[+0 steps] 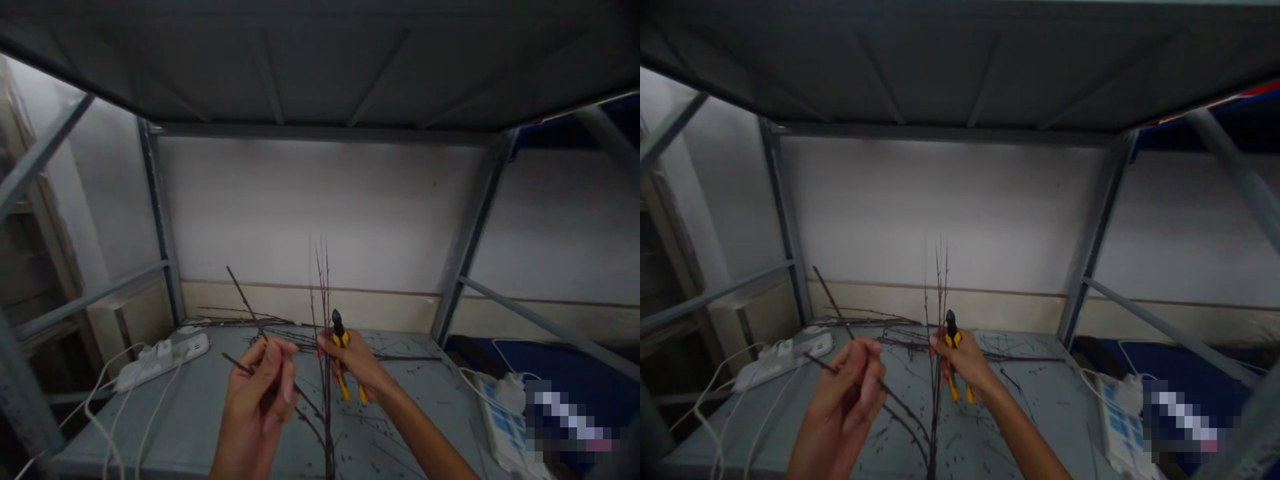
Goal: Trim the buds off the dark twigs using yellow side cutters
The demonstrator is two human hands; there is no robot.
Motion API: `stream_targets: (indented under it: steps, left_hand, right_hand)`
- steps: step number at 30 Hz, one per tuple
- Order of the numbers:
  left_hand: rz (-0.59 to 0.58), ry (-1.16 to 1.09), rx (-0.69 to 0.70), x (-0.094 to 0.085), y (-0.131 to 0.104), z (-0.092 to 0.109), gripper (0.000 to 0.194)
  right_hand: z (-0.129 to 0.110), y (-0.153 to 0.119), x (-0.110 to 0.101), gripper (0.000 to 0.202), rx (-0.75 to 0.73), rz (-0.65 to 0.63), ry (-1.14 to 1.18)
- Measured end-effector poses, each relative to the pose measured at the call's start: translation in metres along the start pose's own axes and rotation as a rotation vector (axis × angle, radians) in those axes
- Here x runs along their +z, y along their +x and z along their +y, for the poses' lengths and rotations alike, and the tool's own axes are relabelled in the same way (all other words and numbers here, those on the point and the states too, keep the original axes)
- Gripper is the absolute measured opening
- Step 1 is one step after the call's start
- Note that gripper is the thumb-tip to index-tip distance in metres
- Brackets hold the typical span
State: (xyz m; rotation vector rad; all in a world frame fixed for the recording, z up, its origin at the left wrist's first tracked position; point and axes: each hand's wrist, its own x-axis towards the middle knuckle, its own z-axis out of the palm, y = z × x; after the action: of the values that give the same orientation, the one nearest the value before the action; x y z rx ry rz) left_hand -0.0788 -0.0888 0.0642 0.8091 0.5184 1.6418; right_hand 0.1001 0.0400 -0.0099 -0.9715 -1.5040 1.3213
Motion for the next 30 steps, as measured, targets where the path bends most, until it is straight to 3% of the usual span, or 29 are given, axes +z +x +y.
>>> stream_targets:
  steps: [5, 10, 12, 13, 14, 16, 18, 20, 23, 30]
  left_hand:
    - [0.177, 0.212, 0.292, -0.027, 0.048, -0.007, 0.034]
    - [0.37, 0.75, 0.691, -0.057, 0.095, -0.03, 0.059]
    - [0.352, 1.029, 0.875, -0.061, 0.105, -0.04, 0.063]
    - [0.266, 1.143, 0.921, -0.06, 0.107, -0.045, 0.061]
    - [0.141, 1.21, 0.914, -0.059, 0.108, -0.049, 0.059]
    - [-0.099, 1.19, 0.76, -0.052, 0.107, -0.055, 0.054]
    - [-0.204, 1.069, 0.555, -0.044, 0.104, -0.059, 0.046]
    - [-0.222, 0.91, 0.407, -0.034, 0.099, -0.059, 0.038]
    - [-0.201, 0.689, 0.323, -0.019, 0.096, -0.058, 0.041]
    - [-0.079, 0.696, 0.404, -0.013, 0.105, -0.069, 0.043]
  right_hand:
    - [-0.016, -0.007, 0.008, 0.052, -0.028, -0.037, 0.007]
    - [-0.024, -0.023, 0.019, 0.052, -0.056, -0.092, -0.002]
    - [-0.024, -0.023, 0.022, 0.053, -0.059, -0.083, -0.043]
    - [-0.023, -0.022, 0.024, 0.053, -0.061, -0.077, -0.071]
    - [-0.022, -0.021, 0.025, 0.053, -0.067, -0.071, -0.099]
    - [-0.018, -0.018, 0.027, 0.053, -0.076, -0.057, -0.138]
    - [-0.013, -0.016, 0.028, 0.053, -0.082, -0.038, -0.165]
    - [-0.01, -0.015, 0.029, 0.052, -0.095, -0.024, -0.183]
    - [-0.011, -0.016, 0.031, 0.051, -0.1, -0.017, -0.208]
    - [-0.02, -0.022, 0.035, 0.04, -0.078, 0.0, -0.356]
